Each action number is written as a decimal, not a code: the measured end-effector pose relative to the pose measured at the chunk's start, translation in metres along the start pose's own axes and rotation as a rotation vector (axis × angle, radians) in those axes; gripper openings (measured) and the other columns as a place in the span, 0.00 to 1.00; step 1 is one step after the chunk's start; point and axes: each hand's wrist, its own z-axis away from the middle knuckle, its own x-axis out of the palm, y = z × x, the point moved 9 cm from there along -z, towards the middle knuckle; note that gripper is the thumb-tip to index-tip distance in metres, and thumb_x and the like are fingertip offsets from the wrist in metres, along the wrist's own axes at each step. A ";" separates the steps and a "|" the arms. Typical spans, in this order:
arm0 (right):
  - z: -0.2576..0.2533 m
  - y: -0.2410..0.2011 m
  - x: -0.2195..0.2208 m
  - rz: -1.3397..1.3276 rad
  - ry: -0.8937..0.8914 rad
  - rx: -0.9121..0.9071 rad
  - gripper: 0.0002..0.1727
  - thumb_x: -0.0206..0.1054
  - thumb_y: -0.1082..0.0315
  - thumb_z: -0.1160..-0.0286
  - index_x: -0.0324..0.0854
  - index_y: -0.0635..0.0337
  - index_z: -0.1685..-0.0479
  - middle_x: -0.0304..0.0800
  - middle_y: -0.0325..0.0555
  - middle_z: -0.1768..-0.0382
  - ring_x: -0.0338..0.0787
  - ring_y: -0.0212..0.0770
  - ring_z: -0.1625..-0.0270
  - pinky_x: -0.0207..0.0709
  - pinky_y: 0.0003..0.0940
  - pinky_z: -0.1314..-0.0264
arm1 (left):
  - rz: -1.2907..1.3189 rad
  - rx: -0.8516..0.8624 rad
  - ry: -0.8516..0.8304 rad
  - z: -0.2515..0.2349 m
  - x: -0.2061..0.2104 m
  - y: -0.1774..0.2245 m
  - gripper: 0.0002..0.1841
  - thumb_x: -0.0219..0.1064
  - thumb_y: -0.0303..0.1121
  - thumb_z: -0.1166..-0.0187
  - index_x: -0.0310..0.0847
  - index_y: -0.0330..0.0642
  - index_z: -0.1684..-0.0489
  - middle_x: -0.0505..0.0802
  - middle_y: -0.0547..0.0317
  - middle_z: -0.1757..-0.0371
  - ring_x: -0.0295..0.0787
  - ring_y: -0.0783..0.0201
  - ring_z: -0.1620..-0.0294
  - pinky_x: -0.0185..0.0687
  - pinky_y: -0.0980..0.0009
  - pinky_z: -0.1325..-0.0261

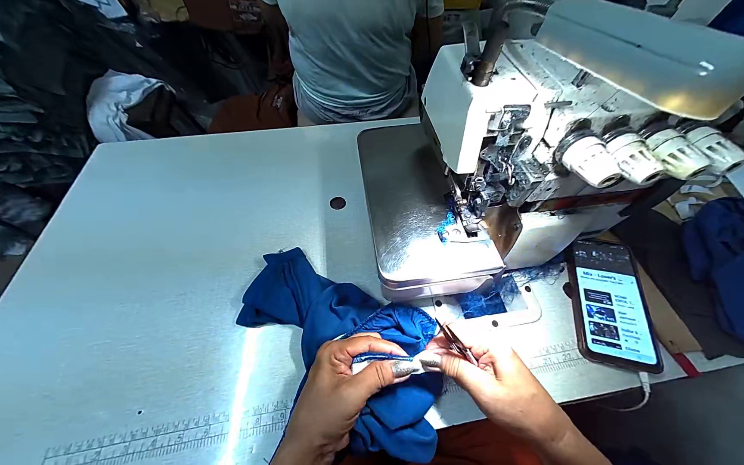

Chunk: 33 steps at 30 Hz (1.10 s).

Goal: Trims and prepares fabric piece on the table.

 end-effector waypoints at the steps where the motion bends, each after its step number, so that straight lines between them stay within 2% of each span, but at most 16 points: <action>1: -0.001 -0.001 -0.001 0.025 0.031 -0.018 0.07 0.66 0.69 0.24 0.90 0.58 0.64 0.89 0.29 0.70 0.84 0.15 0.65 0.77 0.11 0.59 | 0.025 -0.042 0.021 0.000 -0.001 -0.001 0.03 0.79 0.29 0.36 0.96 0.45 0.68 0.96 0.64 0.65 0.93 0.75 0.60 0.89 0.78 0.52; 3: -0.001 -0.006 -0.007 0.112 0.108 -0.073 0.08 0.68 0.66 0.25 0.91 0.58 0.58 0.92 0.32 0.63 0.89 0.20 0.59 0.83 0.16 0.53 | 0.057 -0.132 0.085 -0.001 -0.002 -0.003 0.03 0.78 0.25 0.36 0.95 0.41 0.67 0.97 0.60 0.67 0.94 0.73 0.63 0.90 0.77 0.54; 5: 0.004 -0.010 -0.013 0.217 0.169 -0.097 0.16 0.71 0.56 0.24 0.88 0.54 0.44 0.92 0.33 0.54 0.90 0.24 0.52 0.86 0.22 0.48 | 0.067 -0.173 0.141 -0.002 -0.004 -0.004 0.04 0.77 0.22 0.36 0.93 0.38 0.66 0.97 0.59 0.69 0.94 0.73 0.65 0.91 0.77 0.56; 7: 0.012 -0.019 -0.016 0.350 0.223 -0.168 0.23 0.67 0.51 0.22 0.85 0.54 0.34 0.91 0.35 0.47 0.88 0.24 0.49 0.84 0.23 0.48 | 0.037 -0.167 0.169 -0.002 -0.004 -0.004 0.05 0.77 0.22 0.37 0.94 0.37 0.66 0.96 0.59 0.69 0.94 0.73 0.65 0.90 0.78 0.57; 9: 0.020 -0.031 -0.014 0.441 0.234 -0.292 0.20 0.63 0.57 0.17 0.87 0.57 0.35 0.93 0.40 0.50 0.88 0.24 0.53 0.83 0.20 0.51 | 0.008 -0.158 0.177 -0.002 -0.004 -0.003 0.05 0.77 0.22 0.37 0.94 0.37 0.66 0.97 0.59 0.68 0.94 0.73 0.65 0.90 0.78 0.57; 12: 0.027 -0.038 -0.003 0.561 0.210 -0.391 0.17 0.64 0.60 0.17 0.90 0.56 0.38 0.91 0.44 0.57 0.84 0.26 0.65 0.79 0.19 0.64 | -0.001 -0.165 0.169 -0.002 -0.004 -0.004 0.05 0.77 0.23 0.36 0.94 0.37 0.65 0.96 0.58 0.68 0.94 0.72 0.64 0.90 0.78 0.56; 18: 0.026 -0.036 0.000 0.595 0.219 -0.406 0.17 0.64 0.59 0.17 0.89 0.56 0.38 0.89 0.44 0.60 0.84 0.26 0.67 0.78 0.18 0.65 | -0.005 -0.140 0.150 -0.003 -0.004 -0.004 0.06 0.77 0.23 0.35 0.95 0.37 0.64 0.97 0.56 0.66 0.95 0.71 0.62 0.91 0.76 0.54; 33: 0.024 -0.036 0.002 0.574 0.227 -0.385 0.17 0.64 0.61 0.19 0.90 0.57 0.39 0.89 0.44 0.60 0.84 0.25 0.65 0.78 0.17 0.65 | -0.060 -0.101 0.161 -0.002 -0.005 -0.003 0.05 0.77 0.25 0.37 0.95 0.40 0.65 0.97 0.60 0.67 0.94 0.73 0.62 0.90 0.79 0.55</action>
